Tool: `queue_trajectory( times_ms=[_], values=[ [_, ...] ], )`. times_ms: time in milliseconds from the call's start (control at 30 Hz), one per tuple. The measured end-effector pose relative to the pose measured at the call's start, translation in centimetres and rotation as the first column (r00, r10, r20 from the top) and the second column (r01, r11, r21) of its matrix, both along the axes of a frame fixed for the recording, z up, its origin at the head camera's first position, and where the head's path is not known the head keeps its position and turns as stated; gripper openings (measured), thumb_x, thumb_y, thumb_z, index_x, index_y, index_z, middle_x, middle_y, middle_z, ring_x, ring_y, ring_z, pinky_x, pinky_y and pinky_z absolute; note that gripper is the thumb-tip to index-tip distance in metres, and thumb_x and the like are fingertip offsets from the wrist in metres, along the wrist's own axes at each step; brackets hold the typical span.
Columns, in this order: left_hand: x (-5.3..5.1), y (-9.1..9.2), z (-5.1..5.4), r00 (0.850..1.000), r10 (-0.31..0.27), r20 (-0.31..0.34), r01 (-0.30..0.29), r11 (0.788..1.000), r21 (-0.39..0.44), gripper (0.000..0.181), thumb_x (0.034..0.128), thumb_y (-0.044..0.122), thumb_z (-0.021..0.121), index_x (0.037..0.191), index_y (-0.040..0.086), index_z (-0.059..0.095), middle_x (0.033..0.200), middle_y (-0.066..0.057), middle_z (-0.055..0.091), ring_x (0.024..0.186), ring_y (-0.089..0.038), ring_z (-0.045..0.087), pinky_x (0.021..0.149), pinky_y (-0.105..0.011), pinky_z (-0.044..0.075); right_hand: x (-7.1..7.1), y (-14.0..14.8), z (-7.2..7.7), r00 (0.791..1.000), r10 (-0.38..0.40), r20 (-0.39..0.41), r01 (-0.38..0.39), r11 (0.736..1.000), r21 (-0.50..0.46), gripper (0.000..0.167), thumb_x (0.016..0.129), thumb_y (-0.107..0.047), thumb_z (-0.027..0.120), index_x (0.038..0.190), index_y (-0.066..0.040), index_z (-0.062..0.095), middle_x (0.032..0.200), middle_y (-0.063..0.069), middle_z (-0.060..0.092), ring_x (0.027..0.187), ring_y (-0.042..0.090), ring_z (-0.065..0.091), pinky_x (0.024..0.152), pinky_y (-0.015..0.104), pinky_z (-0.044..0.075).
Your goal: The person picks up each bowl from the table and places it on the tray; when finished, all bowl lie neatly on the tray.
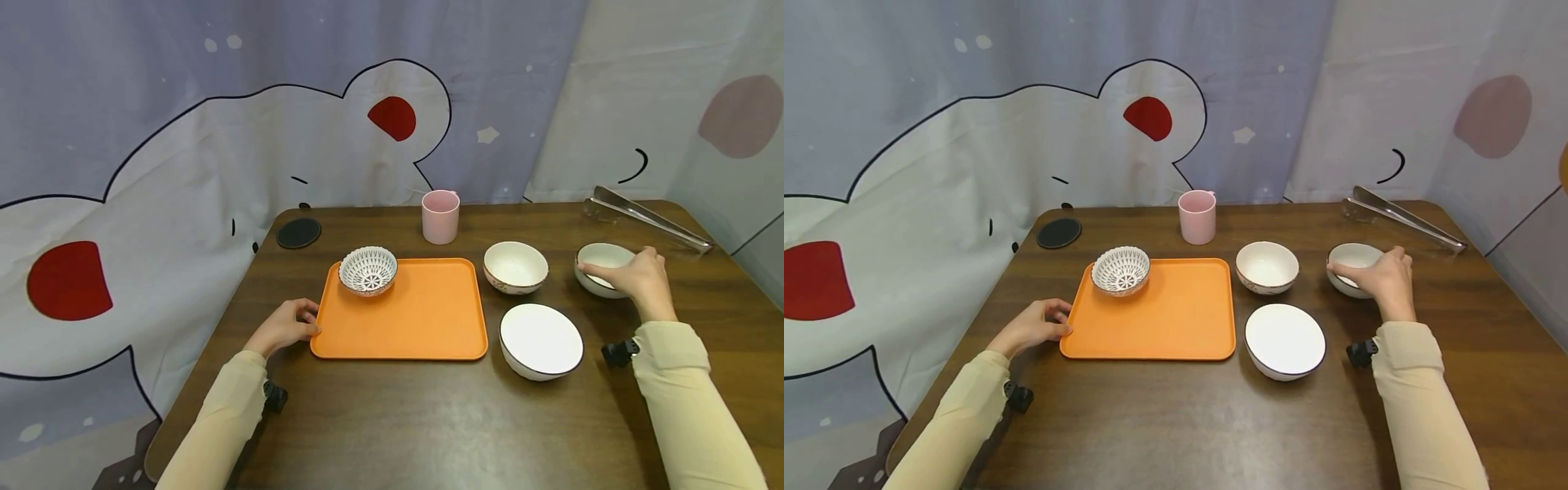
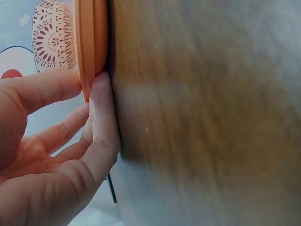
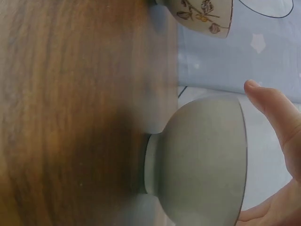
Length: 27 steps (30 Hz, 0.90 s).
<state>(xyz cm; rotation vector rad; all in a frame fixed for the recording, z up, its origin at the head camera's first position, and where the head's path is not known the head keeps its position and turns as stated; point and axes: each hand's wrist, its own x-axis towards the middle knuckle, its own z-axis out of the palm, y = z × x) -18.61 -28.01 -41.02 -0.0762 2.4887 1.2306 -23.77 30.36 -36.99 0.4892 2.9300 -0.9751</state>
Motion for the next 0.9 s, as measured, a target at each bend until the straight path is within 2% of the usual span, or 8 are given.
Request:
queue_trajectory(
  times_ms=[233, 467, 900],
  values=[
    [-0.2, -0.1, -0.2, 1.0, -0.003, -0.01, 0.003, 1.0, 0.009, 0.044, 0.0869, 0.003, 0.066, 0.127, -0.007, 0.052, 0.097, -0.014, 0.054, 0.082, -0.02, 0.059, 0.078, -0.032, 0.058, -0.1, 0.4, -0.9, 0.998, 0.026, 0.057, -0.026, 1.0, 0.004, 0.129, 0.078, -0.063, 0.067, 0.141, 0.024, -0.004, 0.135, 0.051, 0.015, 0.115, 0.062, 0.034, 0.097, 0.068, 0.038],
    [-0.2, -0.1, -0.2, 1.0, 0.001, -0.005, -0.001, 1.0, 0.009, 0.044, 0.0872, 0.003, 0.066, 0.127, -0.007, 0.051, 0.098, -0.015, 0.054, 0.082, -0.02, 0.059, 0.078, -0.033, 0.058, 0.0, 0.2, -1.4, 0.997, 0.014, 0.081, -0.014, 1.0, -0.002, 0.135, 0.074, -0.065, 0.07, 0.14, 0.023, -0.008, 0.134, 0.052, 0.013, 0.112, 0.064, 0.035, 0.097, 0.068, 0.038],
    [-0.3, -0.1, -0.3, 1.0, 0.005, -0.002, -0.005, 1.0, 0.018, 0.043, 0.087, 0.002, 0.066, 0.127, -0.007, 0.051, 0.097, -0.015, 0.054, 0.081, -0.02, 0.059, 0.077, -0.032, 0.058, 0.4, 0.5, -1.7, 0.998, 0.054, 0.03, -0.055, 0.998, 0.041, 0.124, 0.078, -0.056, 0.071, 0.139, 0.026, 0.002, 0.128, 0.051, 0.02, 0.105, 0.06, 0.039, 0.094, 0.067, 0.04]
  ],
)
